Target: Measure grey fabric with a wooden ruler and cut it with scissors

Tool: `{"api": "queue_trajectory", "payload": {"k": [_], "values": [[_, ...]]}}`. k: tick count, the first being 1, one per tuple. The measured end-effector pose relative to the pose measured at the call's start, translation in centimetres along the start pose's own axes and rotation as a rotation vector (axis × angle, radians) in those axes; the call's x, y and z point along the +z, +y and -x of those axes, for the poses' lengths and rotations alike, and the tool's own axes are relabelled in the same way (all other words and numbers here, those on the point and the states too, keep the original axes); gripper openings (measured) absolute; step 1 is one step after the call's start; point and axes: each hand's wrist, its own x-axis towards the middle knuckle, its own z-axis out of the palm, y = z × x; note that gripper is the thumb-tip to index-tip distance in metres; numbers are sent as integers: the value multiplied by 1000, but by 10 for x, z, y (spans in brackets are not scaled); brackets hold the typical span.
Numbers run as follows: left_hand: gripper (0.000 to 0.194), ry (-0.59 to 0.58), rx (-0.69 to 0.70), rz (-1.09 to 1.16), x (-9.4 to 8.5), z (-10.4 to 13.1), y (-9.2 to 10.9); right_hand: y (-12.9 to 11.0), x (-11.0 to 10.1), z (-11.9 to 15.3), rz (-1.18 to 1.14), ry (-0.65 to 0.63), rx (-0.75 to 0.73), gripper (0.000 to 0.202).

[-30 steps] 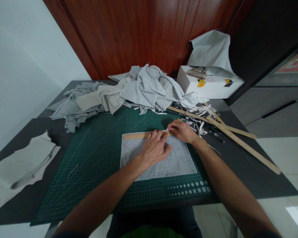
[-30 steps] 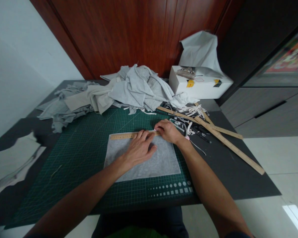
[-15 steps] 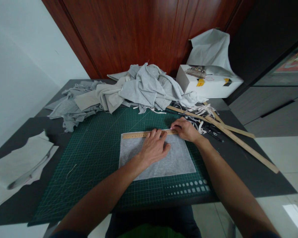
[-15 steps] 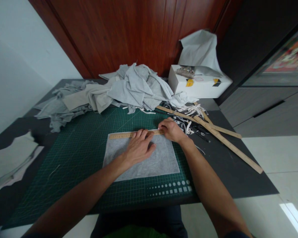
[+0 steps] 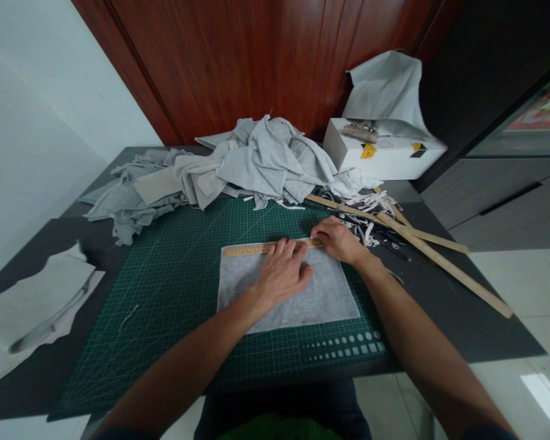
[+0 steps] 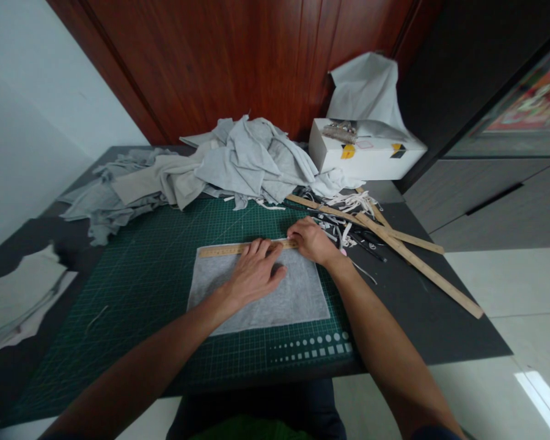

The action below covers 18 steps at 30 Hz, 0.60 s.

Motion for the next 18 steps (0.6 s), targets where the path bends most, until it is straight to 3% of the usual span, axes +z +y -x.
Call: {"api": "queue_trajectory", "payload": {"k": [18], "values": [[42, -14, 4, -26, -2, -1, 1, 2, 1, 1, 44, 49, -34, 24]]}}
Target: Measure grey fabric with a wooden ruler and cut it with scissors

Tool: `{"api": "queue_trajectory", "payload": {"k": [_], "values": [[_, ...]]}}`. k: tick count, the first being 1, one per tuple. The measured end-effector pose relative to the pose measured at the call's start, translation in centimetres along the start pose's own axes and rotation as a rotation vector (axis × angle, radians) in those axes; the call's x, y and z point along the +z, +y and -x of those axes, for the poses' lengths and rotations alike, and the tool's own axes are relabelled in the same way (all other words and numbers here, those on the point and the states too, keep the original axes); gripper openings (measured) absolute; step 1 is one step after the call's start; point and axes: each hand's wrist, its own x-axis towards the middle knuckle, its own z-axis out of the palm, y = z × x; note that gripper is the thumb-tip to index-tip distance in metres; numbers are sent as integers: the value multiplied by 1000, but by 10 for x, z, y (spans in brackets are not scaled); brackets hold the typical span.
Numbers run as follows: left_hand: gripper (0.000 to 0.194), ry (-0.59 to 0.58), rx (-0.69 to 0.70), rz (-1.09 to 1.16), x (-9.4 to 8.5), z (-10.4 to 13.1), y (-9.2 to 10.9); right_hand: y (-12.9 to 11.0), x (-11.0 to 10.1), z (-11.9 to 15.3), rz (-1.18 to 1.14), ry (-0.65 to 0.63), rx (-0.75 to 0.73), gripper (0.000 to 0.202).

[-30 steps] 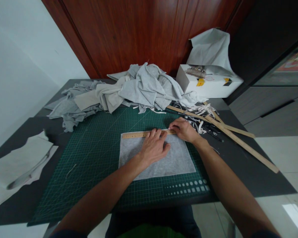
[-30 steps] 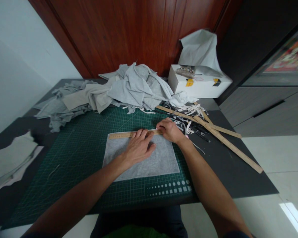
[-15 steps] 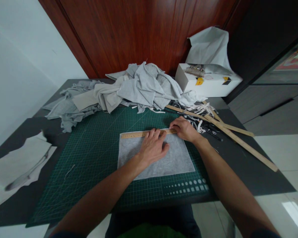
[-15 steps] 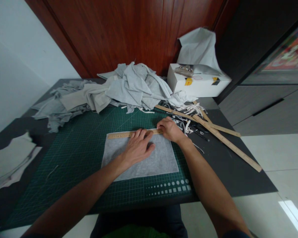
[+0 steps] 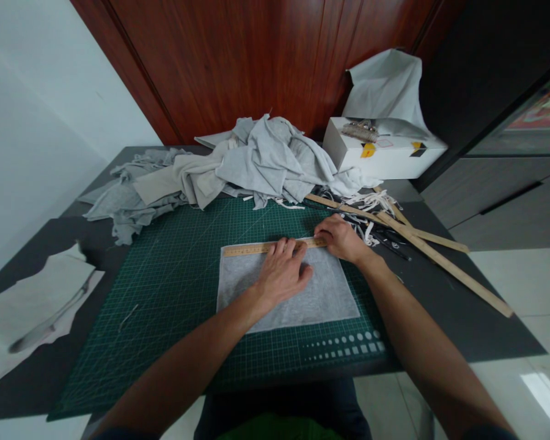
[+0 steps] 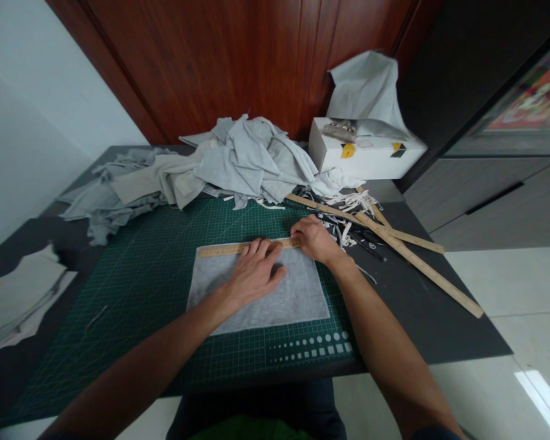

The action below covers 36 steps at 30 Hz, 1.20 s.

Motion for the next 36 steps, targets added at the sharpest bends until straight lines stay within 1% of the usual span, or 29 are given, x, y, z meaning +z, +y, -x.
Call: {"api": "queue_trajectory", "payload": {"k": [5, 8, 12, 16, 21, 26, 28, 33, 36], "values": [[43, 4, -7, 7, 1, 0, 0, -1, 1, 0, 7, -15, -14, 24], [43, 4, -6, 8, 1, 0, 0, 1, -2, 0, 31, 0, 2, 23], [44, 9, -3, 4, 2, 0, 0, 0, -1, 0, 17, 19, -12, 23], [44, 10, -6, 4, 3, 1, 0, 0, 0, 0, 17, -12, 2, 22], [44, 6, -11, 13, 2, 1, 0, -1, 0, 0, 19, -10, 19, 23], [43, 6, -9, 12, 1, 1, 0, -1, 0, 0, 35, -48, 31, 21], [43, 7, -11, 12, 1, 1, 0, -2, -1, 0, 37, -44, 35, 20], [48, 8, -28, 37, 2, 1, 0, -10, -7, 0, -23, 29, 118, 14], [52, 5, -25, 35, 3, 1, 0, -17, -11, 1, -25, 18, 146, 15]]}}
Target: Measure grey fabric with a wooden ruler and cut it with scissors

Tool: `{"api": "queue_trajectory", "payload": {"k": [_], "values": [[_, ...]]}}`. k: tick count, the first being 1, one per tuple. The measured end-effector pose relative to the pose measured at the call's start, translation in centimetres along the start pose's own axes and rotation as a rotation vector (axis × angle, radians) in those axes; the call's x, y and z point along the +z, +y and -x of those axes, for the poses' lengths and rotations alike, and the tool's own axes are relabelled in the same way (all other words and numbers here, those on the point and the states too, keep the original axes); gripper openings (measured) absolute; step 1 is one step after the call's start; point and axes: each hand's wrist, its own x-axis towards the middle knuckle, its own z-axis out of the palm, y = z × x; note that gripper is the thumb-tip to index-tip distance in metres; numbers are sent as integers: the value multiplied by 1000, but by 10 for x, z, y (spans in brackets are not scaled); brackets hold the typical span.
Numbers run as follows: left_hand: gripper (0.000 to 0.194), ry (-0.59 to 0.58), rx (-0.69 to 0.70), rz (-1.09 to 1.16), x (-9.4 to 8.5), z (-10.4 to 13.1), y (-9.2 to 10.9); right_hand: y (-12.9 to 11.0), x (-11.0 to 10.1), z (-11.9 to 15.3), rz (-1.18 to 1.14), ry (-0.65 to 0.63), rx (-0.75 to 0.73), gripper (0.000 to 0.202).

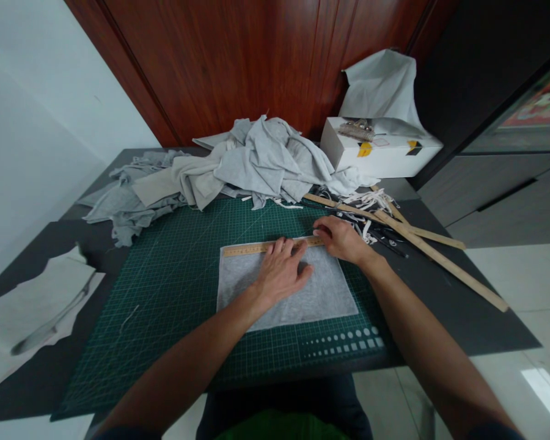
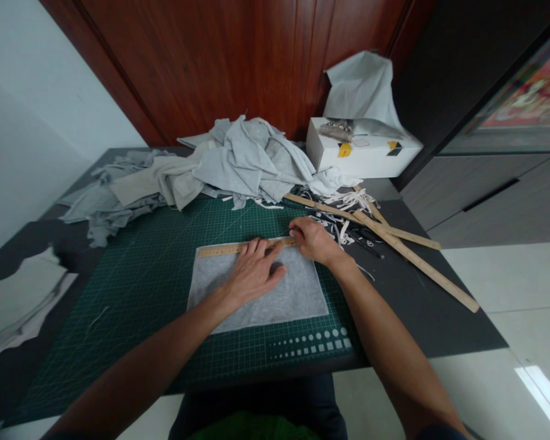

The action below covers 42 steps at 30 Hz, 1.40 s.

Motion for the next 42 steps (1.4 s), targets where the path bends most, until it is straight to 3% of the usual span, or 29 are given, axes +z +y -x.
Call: {"api": "queue_trajectory", "payload": {"k": [5, 11, 18, 42], "values": [[54, -19, 11, -16, 1, 0, 1, -6, 2, 15, 53, 21, 42, 14], [55, -31, 14, -31, 3, -1, 2, -14, 21, 41, 62, 157, 138, 13], [53, -15, 25, -66, 4, -1, 2, -22, 38, 50, 92, 263, 130, 15], [51, -12, 11, -43, 8, 0, 3, -27, 47, 58, 181, 274, 92, 19]]}}
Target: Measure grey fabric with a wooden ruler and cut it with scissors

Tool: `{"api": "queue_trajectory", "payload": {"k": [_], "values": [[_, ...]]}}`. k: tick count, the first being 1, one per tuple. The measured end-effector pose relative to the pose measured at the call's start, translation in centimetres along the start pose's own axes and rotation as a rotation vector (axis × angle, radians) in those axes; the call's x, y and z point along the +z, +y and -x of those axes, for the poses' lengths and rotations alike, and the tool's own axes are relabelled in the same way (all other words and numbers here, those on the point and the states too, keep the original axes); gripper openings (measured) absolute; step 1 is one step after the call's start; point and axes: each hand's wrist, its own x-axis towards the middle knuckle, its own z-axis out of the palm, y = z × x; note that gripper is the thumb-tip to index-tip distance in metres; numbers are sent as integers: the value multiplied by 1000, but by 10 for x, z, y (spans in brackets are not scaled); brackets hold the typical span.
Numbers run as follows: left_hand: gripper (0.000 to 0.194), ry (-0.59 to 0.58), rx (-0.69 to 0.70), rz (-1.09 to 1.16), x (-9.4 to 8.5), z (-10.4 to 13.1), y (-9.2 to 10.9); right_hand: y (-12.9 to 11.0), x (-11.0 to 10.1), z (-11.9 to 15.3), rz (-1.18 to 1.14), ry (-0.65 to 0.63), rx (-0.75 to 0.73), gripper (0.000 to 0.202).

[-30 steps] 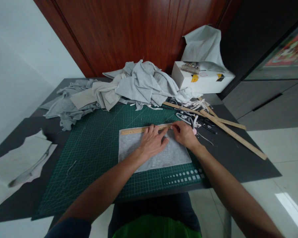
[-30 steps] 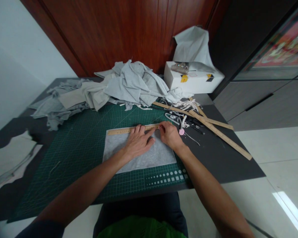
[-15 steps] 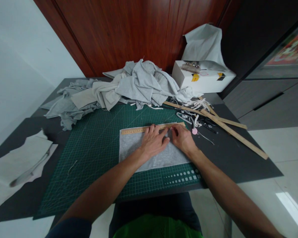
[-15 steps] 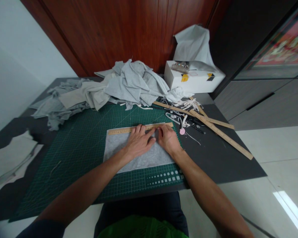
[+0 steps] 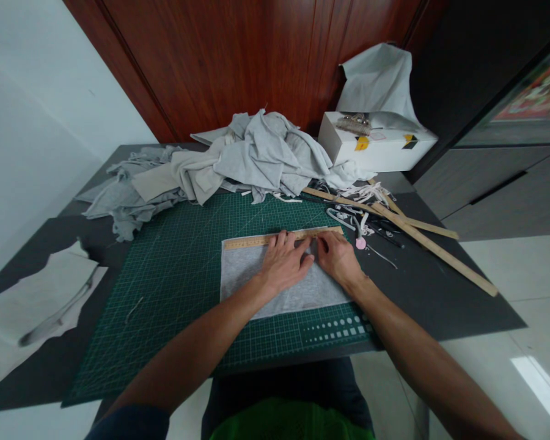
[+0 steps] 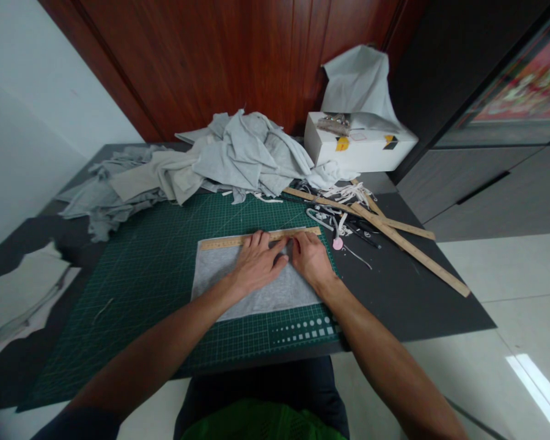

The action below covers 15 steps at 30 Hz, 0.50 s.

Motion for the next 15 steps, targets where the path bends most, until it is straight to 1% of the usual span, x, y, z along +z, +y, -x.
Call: {"api": "queue_trajectory", "payload": {"k": [7, 15], "values": [[50, 4, 12, -1, -1, 0, 0, -1, 1, -1, 19, -2, -21, 19], [49, 2, 8, -16, 0, 0, 0, -4, 0, 0, 27, -18, -4, 19]]}}
